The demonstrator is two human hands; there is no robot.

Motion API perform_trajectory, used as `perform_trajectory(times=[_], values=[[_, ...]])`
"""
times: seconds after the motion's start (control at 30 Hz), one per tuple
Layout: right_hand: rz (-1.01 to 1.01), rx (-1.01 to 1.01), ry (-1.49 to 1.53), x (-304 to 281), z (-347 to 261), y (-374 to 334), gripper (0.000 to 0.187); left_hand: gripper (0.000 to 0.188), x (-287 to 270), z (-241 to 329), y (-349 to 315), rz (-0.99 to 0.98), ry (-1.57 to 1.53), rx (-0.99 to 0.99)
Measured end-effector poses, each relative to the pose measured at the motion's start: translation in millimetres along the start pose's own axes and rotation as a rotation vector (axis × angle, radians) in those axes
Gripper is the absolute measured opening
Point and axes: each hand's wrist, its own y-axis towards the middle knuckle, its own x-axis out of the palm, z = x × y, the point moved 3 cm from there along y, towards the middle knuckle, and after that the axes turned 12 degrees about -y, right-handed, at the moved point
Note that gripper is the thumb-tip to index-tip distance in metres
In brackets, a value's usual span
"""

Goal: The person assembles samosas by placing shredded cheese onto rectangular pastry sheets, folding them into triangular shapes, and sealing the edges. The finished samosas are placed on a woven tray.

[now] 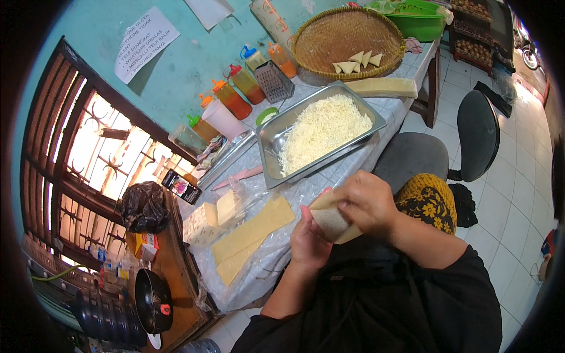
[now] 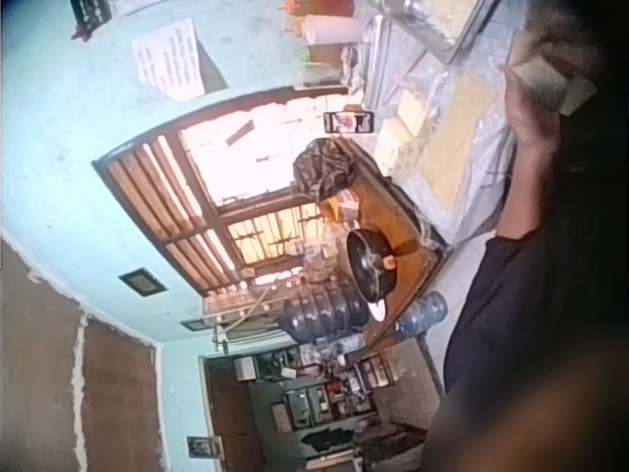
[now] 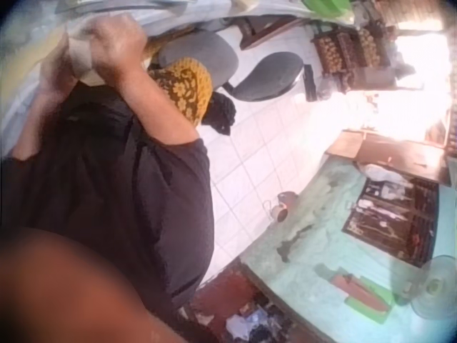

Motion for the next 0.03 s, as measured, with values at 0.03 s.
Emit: perform_trajectory(times=[0.03], values=[[0.021,-0.102,-0.114,1.1,-6.7,-1.5,0.026,0.073,0.9,2.3,-0.8,-0.012,-0.018,-0.007]])
